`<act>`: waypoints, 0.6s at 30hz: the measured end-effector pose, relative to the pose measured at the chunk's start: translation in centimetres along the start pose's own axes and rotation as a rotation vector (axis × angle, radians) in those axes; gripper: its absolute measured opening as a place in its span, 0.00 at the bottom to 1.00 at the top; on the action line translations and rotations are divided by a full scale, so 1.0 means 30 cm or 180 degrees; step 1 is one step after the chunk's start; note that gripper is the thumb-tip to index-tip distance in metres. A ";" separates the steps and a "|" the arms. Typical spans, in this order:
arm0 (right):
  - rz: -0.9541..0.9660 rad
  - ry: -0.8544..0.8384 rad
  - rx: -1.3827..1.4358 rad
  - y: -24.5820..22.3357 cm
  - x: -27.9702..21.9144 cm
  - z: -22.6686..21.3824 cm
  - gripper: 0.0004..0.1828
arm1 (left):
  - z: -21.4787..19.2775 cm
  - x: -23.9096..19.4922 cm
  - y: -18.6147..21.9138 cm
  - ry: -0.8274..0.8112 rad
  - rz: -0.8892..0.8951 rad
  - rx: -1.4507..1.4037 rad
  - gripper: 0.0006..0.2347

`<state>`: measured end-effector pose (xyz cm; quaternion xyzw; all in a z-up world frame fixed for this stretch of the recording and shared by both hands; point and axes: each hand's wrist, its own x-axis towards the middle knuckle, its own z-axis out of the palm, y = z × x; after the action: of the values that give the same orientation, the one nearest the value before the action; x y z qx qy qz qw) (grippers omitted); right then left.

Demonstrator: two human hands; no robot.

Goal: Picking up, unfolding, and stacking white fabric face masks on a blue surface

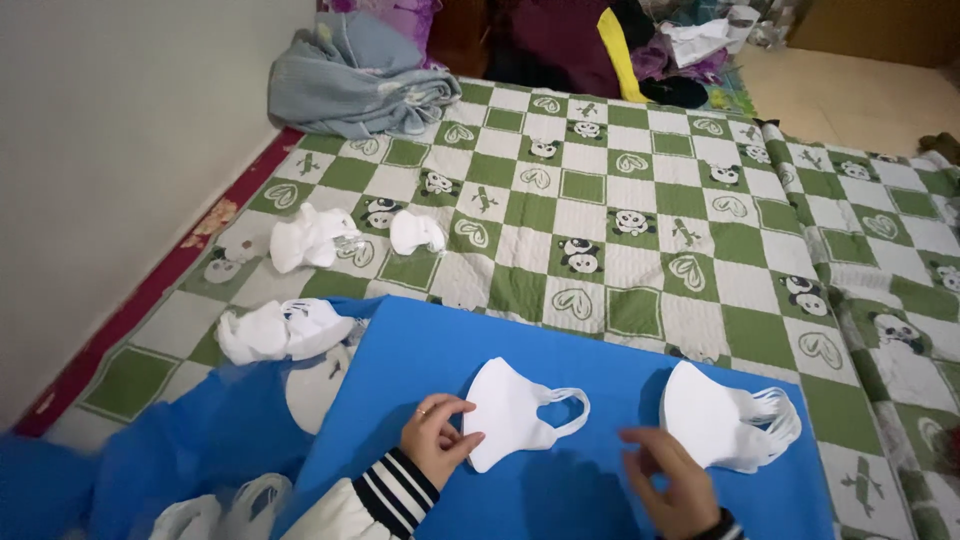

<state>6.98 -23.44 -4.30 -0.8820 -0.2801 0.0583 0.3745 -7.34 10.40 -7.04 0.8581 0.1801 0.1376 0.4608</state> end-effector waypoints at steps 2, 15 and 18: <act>-0.0339 0.0200 -0.0355 0.042 -0.041 -0.041 0.18 | 0.014 -0.001 -0.010 0.0040 -0.0061 0.0014 0.15; -0.1076 0.1467 -0.1605 0.239 -0.102 -0.071 0.40 | 0.028 -0.002 -0.010 0.0148 -0.0214 0.0133 0.16; -0.1710 0.1474 -0.1800 0.370 -0.073 -0.058 0.38 | 0.027 -0.009 -0.004 0.0369 0.0172 0.0264 0.13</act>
<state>10.70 -31.95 -10.98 -0.8354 -0.4128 -0.3186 0.1736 -7.28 9.76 -7.60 0.8715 0.1888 0.1919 0.4098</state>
